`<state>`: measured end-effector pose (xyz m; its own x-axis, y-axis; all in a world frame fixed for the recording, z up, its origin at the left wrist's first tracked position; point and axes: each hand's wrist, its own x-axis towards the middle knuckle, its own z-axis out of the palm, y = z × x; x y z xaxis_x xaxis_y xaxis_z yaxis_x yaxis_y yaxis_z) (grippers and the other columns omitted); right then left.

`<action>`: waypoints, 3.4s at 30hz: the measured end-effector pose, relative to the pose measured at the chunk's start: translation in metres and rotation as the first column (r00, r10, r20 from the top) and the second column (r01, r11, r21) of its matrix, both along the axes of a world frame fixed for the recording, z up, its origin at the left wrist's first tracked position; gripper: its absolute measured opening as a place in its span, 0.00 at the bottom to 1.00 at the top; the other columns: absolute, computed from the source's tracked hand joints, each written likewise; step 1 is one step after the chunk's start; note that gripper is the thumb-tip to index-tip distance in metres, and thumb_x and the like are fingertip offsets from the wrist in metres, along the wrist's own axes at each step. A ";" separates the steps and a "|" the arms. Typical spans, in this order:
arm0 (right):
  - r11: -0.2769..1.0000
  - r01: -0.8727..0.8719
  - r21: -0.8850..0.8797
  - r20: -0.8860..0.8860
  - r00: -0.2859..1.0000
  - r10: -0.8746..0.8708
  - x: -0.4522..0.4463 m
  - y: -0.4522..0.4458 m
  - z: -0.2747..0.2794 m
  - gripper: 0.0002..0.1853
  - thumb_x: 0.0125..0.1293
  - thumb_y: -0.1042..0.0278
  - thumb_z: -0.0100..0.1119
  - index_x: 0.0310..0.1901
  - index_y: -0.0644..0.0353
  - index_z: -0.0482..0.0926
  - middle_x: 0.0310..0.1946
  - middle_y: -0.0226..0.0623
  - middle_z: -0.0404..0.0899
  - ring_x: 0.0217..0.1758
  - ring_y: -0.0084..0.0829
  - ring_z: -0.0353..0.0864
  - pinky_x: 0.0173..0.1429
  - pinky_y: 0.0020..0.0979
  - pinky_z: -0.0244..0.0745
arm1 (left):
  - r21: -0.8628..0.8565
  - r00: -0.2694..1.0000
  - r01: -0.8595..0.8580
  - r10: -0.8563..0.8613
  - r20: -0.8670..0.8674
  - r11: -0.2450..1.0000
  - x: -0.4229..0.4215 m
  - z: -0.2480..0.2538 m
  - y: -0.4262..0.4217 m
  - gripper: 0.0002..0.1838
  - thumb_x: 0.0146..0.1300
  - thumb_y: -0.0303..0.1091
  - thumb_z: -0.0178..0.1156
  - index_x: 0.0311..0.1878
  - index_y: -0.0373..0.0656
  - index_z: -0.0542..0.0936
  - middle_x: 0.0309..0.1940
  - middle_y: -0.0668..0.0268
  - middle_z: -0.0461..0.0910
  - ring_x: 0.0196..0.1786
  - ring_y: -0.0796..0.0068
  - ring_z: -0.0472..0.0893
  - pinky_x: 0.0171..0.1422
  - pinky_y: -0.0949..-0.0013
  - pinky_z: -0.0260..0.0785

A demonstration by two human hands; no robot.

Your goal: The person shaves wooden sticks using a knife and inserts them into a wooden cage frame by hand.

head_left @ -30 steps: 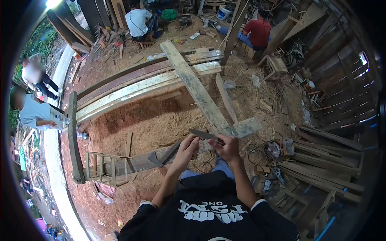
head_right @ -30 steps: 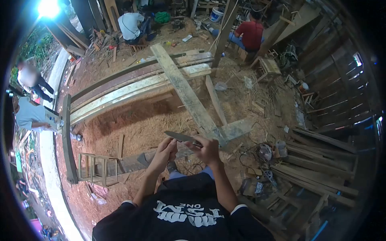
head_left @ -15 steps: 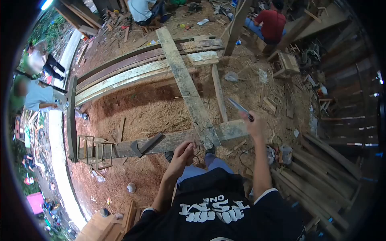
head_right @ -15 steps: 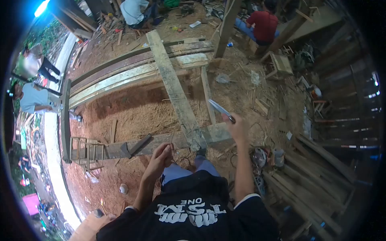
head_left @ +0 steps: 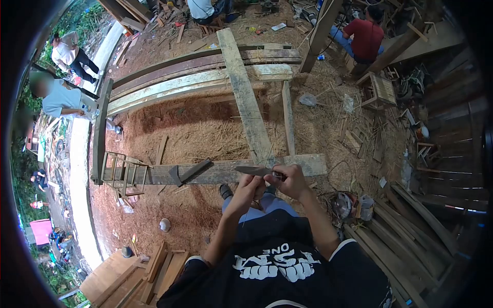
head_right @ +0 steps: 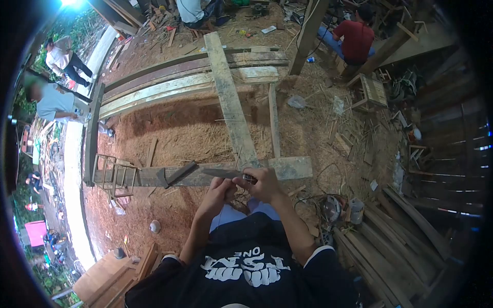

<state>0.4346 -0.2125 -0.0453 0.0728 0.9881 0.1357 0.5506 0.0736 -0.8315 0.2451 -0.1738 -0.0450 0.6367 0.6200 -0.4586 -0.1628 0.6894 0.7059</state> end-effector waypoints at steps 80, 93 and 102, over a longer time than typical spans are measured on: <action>0.827 0.517 0.223 0.079 0.836 -0.543 0.142 0.016 0.039 0.27 0.66 0.36 0.67 0.30 0.57 0.86 0.12 0.28 0.70 0.15 0.21 0.68 0.23 0.30 0.59 | 0.259 1.000 -0.003 0.004 -0.002 0.966 0.004 0.068 -0.009 0.24 0.79 0.38 0.54 0.72 0.37 0.71 0.27 0.80 0.61 0.25 0.90 0.57 0.25 0.80 0.49; 0.981 0.052 0.186 -0.016 0.999 -0.050 0.034 0.010 0.065 0.27 0.63 0.37 0.69 0.29 0.59 0.86 0.15 0.34 0.74 0.17 0.28 0.74 0.24 0.34 0.65 | 0.234 0.996 -0.083 0.076 0.041 0.969 0.033 0.062 0.017 0.22 0.79 0.34 0.53 0.72 0.38 0.73 0.32 0.73 0.73 0.24 0.89 0.58 0.27 0.79 0.51; 0.956 0.180 0.230 0.007 0.982 -0.187 0.065 0.025 0.048 0.28 0.63 0.35 0.69 0.28 0.58 0.85 0.13 0.32 0.71 0.17 0.29 0.74 0.24 0.34 0.65 | 0.229 0.996 0.003 -0.023 0.084 0.973 0.018 0.062 0.012 0.23 0.78 0.33 0.56 0.73 0.40 0.73 0.31 0.76 0.70 0.25 0.90 0.58 0.28 0.79 0.51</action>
